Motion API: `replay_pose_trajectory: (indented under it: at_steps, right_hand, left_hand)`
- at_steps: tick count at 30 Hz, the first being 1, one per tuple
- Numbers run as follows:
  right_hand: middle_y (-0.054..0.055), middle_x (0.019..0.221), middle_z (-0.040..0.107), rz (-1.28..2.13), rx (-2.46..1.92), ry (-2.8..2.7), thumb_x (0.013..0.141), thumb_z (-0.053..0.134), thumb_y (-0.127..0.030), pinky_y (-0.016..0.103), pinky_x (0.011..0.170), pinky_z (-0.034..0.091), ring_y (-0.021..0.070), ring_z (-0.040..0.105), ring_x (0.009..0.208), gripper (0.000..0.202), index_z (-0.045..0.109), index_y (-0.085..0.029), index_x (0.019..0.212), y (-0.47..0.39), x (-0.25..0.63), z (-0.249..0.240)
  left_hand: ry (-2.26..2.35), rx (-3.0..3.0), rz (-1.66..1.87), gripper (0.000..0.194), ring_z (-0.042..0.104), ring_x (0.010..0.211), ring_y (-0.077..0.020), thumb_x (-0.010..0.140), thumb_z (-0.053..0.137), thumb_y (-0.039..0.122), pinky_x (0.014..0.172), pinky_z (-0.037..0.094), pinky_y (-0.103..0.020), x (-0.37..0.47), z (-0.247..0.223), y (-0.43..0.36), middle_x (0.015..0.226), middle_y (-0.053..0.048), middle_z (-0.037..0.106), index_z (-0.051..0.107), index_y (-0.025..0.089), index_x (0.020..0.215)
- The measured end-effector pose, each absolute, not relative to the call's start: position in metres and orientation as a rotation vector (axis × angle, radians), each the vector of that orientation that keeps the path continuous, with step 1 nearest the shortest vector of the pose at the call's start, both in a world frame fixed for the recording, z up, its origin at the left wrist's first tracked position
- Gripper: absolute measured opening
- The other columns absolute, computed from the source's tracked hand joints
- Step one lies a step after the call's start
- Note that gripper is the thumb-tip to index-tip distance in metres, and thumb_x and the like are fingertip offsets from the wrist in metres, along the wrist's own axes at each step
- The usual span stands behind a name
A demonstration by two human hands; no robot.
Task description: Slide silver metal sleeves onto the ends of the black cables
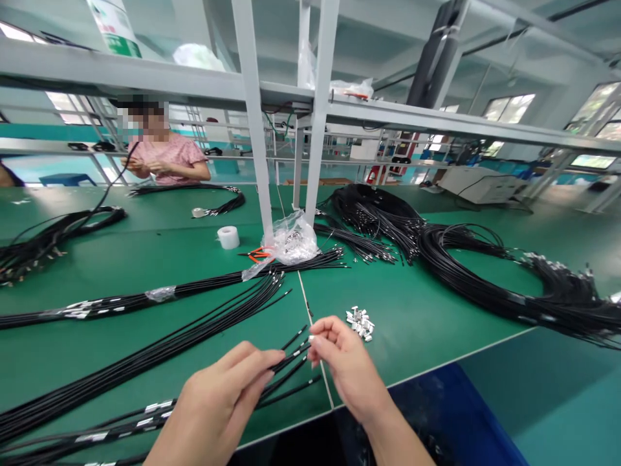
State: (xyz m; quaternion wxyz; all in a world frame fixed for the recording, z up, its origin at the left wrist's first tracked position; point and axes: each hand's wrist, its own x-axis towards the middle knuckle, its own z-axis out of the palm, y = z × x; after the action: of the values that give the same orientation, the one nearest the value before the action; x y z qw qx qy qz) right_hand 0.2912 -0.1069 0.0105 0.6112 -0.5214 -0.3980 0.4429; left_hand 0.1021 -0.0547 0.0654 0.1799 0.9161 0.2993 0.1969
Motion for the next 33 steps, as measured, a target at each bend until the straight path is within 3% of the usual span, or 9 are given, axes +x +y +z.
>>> replay_pose_trajectory:
  at_steps: [3,6,14,17,23,28,33]
  right_hand:
    - [-0.002,0.066,0.05,1.271,-0.875,-0.628,0.082,0.059,-0.028,0.022,0.058,0.035,0.0097,0.046,0.061,0.013,0.052,-0.017,0.085,-0.115,0.273,0.006]
    - [-0.002,0.065,0.049,1.312,-0.786,-0.566,0.083,0.059,-0.027,0.021,0.057,0.033,0.0089,0.045,0.061,0.011,0.053,-0.017,0.083,-0.119,0.271,0.006]
    - [-0.001,0.069,0.055,1.055,-1.165,-0.889,0.08,0.062,-0.026,0.024,0.067,0.039,0.0109,0.052,0.067,0.009,0.058,-0.017,0.08,-0.123,0.269,0.019]
    - [-0.001,0.067,0.057,1.117,-1.171,-0.932,0.08,0.062,-0.026,0.025,0.066,0.041,0.0115,0.053,0.066,0.01,0.059,-0.017,0.081,-0.122,0.261,0.022]
    - [0.001,0.068,0.061,1.212,-1.102,-0.887,0.078,0.063,-0.03,0.028,0.064,0.044,0.0141,0.057,0.065,0.017,0.058,-0.016,0.087,-0.114,0.25,0.021]
    - [0.001,0.076,0.059,0.949,-1.286,-1.079,0.084,0.055,-0.033,0.028,0.071,0.041,0.0149,0.055,0.074,0.017,0.061,-0.019,0.08,-0.117,0.257,0.031]
    - [0.0,0.076,0.055,0.759,-1.41,-1.199,0.084,0.055,-0.03,0.025,0.068,0.038,0.014,0.051,0.074,0.017,0.063,-0.02,0.075,-0.12,0.258,0.043]
  left_hand:
    - [0.908,2.593,0.492,0.029,0.059,0.067,-0.0132,0.09,0.035,0.022,0.058,0.044,-0.02,0.101,0.063,-0.055,0.081,0.0,0.059,0.059,0.032,0.103]
    - [0.935,2.597,0.46,0.029,0.059,0.065,-0.013,0.089,0.036,0.022,0.056,0.043,-0.02,0.101,0.062,-0.056,0.081,0.0,0.059,0.06,0.032,0.102]
    - [0.961,2.596,0.326,0.03,0.06,0.066,-0.0139,0.087,0.036,0.019,0.057,0.041,-0.022,0.103,0.064,-0.058,0.084,0.0,0.06,0.06,0.033,0.1]
    - [0.889,2.447,0.347,0.028,0.059,0.072,-0.0136,0.085,0.041,0.017,0.062,0.042,-0.022,0.102,0.063,-0.055,0.092,0.001,0.059,0.056,0.031,0.103]
    - [0.825,2.108,0.438,0.024,0.054,0.067,-0.011,0.08,0.047,0.012,0.062,0.04,-0.02,0.101,0.059,-0.046,0.075,0.005,0.059,0.053,0.026,0.099]
    - [0.814,2.067,0.409,0.007,0.053,0.065,-0.0113,0.083,0.051,0.028,0.059,0.038,-0.02,0.109,0.064,-0.042,0.072,0.005,0.059,0.056,0.023,0.084]
    - [0.911,2.439,0.14,0.009,0.057,0.068,-0.0139,0.076,0.055,0.025,0.06,0.038,-0.022,0.08,0.076,-0.03,0.073,0.004,0.06,0.058,0.024,0.067]
